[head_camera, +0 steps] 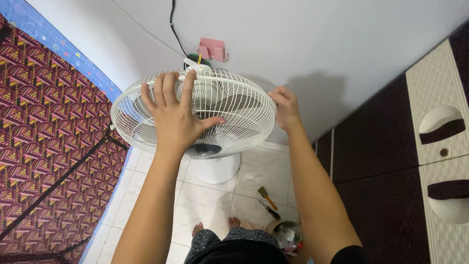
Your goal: The person disassembles a standing electric fan by removing the front grille, detaching the fan blades, and unscrewing the rear grille. They then use a brush and screwdriver to clean the exposed motor housing.
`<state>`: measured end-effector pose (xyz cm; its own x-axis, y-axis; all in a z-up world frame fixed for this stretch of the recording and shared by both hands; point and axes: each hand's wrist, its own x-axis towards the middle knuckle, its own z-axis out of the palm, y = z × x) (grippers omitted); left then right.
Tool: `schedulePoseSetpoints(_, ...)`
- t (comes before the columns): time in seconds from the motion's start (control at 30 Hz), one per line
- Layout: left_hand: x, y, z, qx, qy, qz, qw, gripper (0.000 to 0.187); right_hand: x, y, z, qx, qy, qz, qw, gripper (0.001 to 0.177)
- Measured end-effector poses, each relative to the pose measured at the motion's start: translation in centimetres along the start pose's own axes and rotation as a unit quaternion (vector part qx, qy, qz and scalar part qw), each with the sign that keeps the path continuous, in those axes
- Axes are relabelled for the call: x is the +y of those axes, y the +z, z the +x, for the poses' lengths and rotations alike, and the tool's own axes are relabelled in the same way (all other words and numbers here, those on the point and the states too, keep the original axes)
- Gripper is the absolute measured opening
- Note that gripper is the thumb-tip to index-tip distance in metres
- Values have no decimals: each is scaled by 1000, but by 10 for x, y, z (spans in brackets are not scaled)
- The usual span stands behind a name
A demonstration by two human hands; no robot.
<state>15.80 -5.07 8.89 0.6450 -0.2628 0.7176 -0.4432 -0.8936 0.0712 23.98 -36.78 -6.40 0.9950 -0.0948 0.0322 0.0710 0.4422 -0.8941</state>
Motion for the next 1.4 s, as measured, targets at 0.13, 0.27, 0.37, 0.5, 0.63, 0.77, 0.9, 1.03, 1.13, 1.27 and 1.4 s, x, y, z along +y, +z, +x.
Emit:
schedulePoseSetpoints(0.13,1,1,1,5,-1,0,1000,122,3,-1,-2,1,-57,-76,996,18)
schedulePoseSetpoints(0.27,5,3,1,5,-3,4,1000,122,4,5,-6,9,-30,40,999,20)
schedulePoseSetpoints(0.37,6,3,1,8,-3,1,1000,122,0,6,-7,-31,-24,105,994,19)
schedulePoseSetpoints(0.5,4,3,1,1,-7,3,1000,121,-3,2,-6,-56,-30,148,987,12)
schedulePoseSetpoints(0.63,2,2,0,-4,-8,4,1000,121,-2,0,-5,-60,-26,135,989,15)
schedulePoseSetpoints(0.77,2,2,-1,-4,-6,5,1000,119,0,-3,-1,-60,-28,144,987,15)
schedulePoseSetpoints(0.9,2,3,-1,-7,-7,8,1000,119,2,-8,1,-59,-39,169,983,15)
schedulePoseSetpoints(1.03,4,3,0,-9,-6,6,1000,119,2,-15,1,-76,-45,174,981,13)
schedulePoseSetpoints(1.13,5,3,1,-12,-8,4,1000,118,3,-15,2,-90,-54,197,975,14)
schedulePoseSetpoints(1.27,7,2,1,-12,-4,-1,1000,118,5,-18,-5,-46,-43,158,985,13)
schedulePoseSetpoints(1.4,5,3,3,-24,-12,0,1000,118,19,-35,-18,-26,-128,35,991,22)
